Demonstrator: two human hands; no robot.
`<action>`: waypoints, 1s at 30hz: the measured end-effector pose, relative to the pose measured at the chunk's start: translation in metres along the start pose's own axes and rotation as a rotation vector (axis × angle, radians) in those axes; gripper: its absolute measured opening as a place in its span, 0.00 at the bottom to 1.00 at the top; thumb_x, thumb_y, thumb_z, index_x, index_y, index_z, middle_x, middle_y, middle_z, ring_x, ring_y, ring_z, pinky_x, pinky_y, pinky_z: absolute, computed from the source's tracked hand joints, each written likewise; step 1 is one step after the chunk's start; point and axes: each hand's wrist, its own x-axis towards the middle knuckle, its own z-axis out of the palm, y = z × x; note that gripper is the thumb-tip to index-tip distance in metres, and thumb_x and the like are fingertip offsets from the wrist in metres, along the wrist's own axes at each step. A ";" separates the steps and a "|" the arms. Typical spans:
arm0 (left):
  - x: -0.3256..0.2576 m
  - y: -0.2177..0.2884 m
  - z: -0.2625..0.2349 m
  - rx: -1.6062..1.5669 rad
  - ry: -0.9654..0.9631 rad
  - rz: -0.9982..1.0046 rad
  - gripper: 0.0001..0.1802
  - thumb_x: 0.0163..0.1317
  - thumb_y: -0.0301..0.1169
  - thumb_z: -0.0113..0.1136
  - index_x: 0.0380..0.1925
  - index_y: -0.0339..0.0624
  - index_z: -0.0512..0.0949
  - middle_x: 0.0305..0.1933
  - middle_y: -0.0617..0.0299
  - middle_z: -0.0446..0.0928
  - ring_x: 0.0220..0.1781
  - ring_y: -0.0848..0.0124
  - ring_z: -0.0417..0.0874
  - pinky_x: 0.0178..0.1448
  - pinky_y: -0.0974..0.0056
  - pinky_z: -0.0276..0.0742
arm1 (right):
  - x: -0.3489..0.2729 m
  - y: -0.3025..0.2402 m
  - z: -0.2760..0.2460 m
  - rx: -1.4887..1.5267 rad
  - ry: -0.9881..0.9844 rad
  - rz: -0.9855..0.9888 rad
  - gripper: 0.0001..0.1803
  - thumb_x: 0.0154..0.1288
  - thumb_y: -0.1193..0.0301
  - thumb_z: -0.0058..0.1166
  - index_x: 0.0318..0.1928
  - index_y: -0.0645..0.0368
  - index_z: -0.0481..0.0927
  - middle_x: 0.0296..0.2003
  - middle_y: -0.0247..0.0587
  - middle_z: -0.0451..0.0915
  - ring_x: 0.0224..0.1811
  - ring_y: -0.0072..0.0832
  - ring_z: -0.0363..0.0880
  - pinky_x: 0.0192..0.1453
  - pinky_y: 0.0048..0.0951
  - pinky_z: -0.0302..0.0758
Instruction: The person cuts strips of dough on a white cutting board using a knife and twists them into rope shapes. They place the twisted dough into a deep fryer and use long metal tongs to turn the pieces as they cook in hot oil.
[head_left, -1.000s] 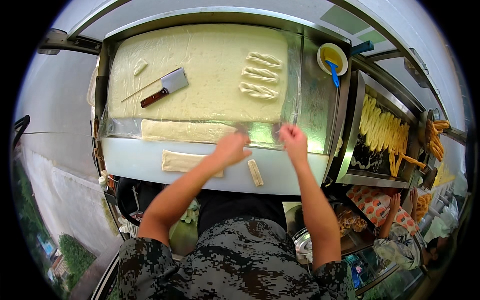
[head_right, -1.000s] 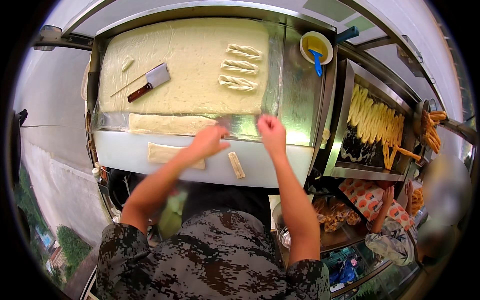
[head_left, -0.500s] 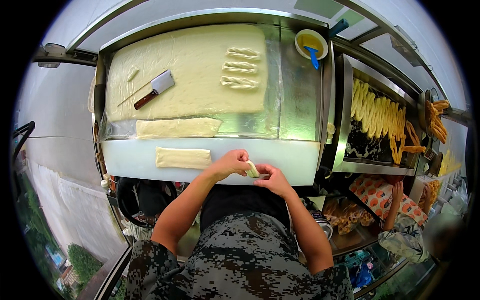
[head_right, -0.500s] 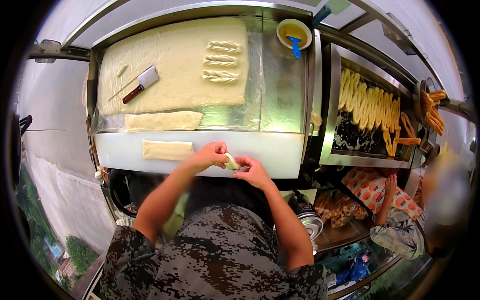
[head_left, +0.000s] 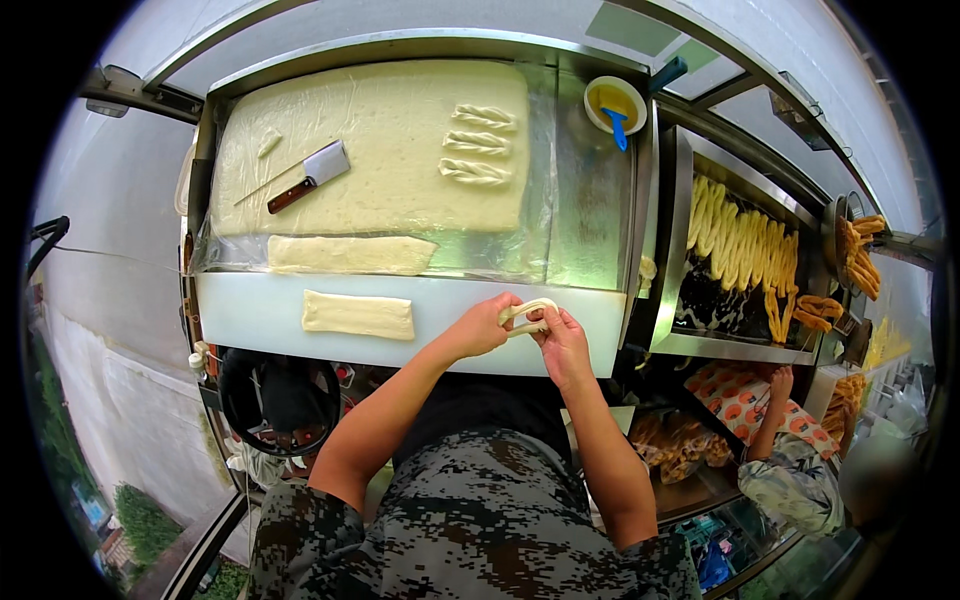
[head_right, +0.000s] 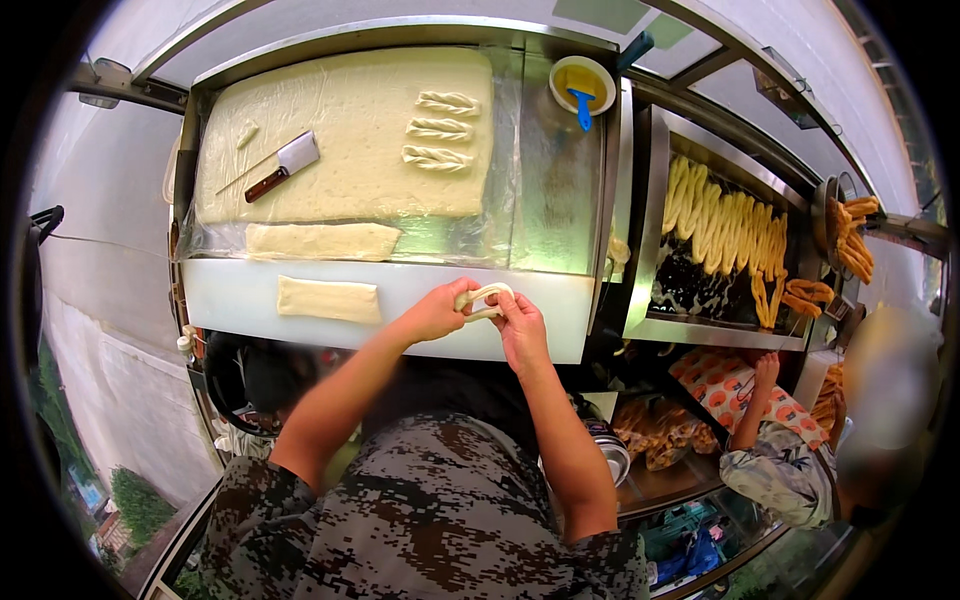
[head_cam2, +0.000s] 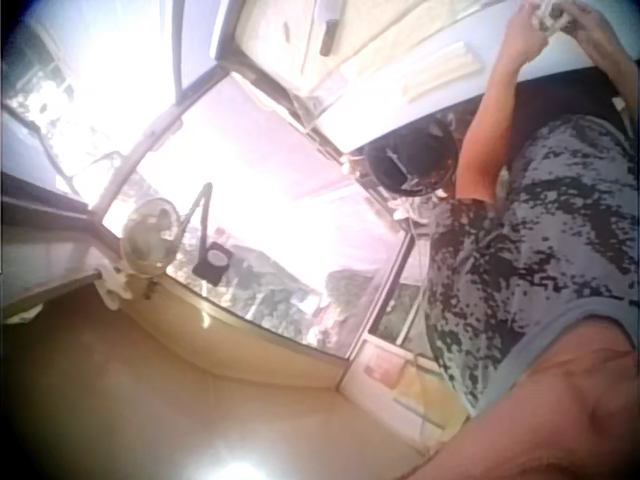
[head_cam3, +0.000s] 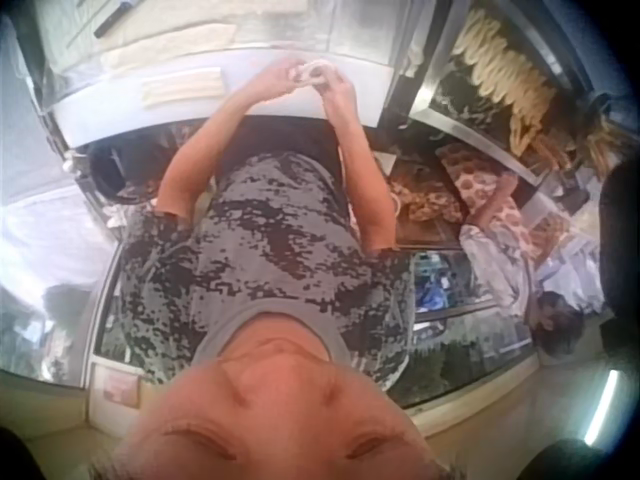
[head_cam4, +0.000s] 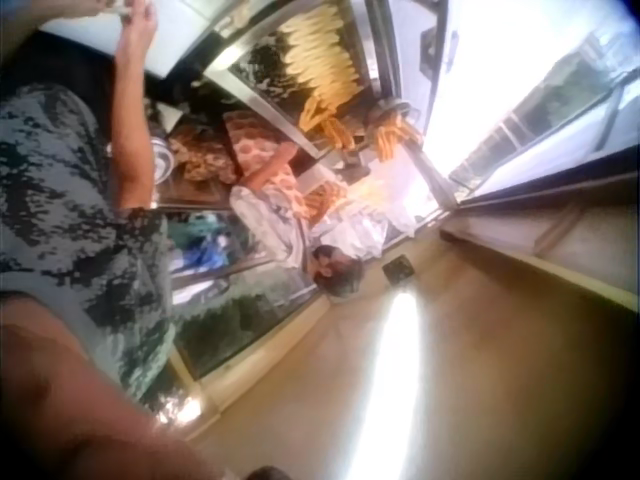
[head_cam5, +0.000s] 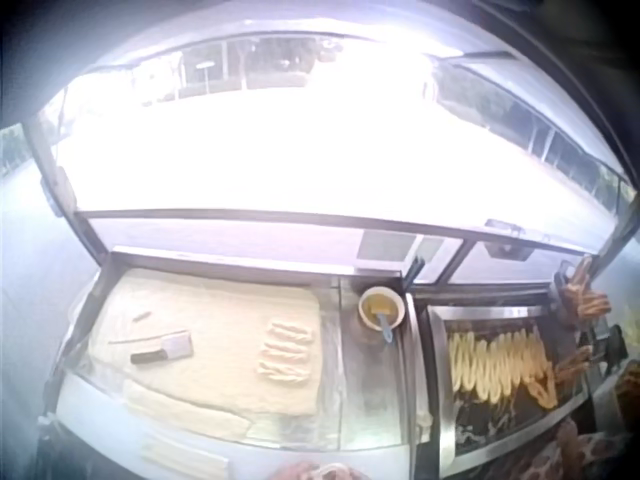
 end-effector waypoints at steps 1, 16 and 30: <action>-0.001 0.002 0.001 0.034 -0.013 0.023 0.20 0.52 0.21 0.59 0.48 0.36 0.74 0.37 0.64 0.76 0.36 0.78 0.75 0.38 0.71 0.71 | 0.001 0.000 -0.002 -0.027 0.007 -0.008 0.14 0.68 0.69 0.56 0.50 0.63 0.77 0.39 0.36 0.80 0.39 0.20 0.77 0.44 0.23 0.78; 0.011 0.015 0.005 0.285 0.263 0.497 0.26 0.52 0.32 0.68 0.52 0.47 0.72 0.54 0.54 0.72 0.43 0.55 0.81 0.43 0.58 0.80 | 0.010 -0.006 0.036 0.221 0.122 0.036 0.22 0.76 0.53 0.39 0.53 0.58 0.72 0.45 0.37 0.79 0.44 0.28 0.80 0.46 0.27 0.78; 0.042 -0.018 -0.072 -0.532 0.240 0.033 0.19 0.55 0.23 0.61 0.48 0.38 0.72 0.32 0.67 0.75 0.30 0.81 0.73 0.31 0.74 0.68 | 0.080 0.004 0.042 -0.633 0.277 0.036 0.11 0.60 0.77 0.52 0.45 0.60 0.76 0.35 0.35 0.79 0.31 0.22 0.78 0.33 0.27 0.81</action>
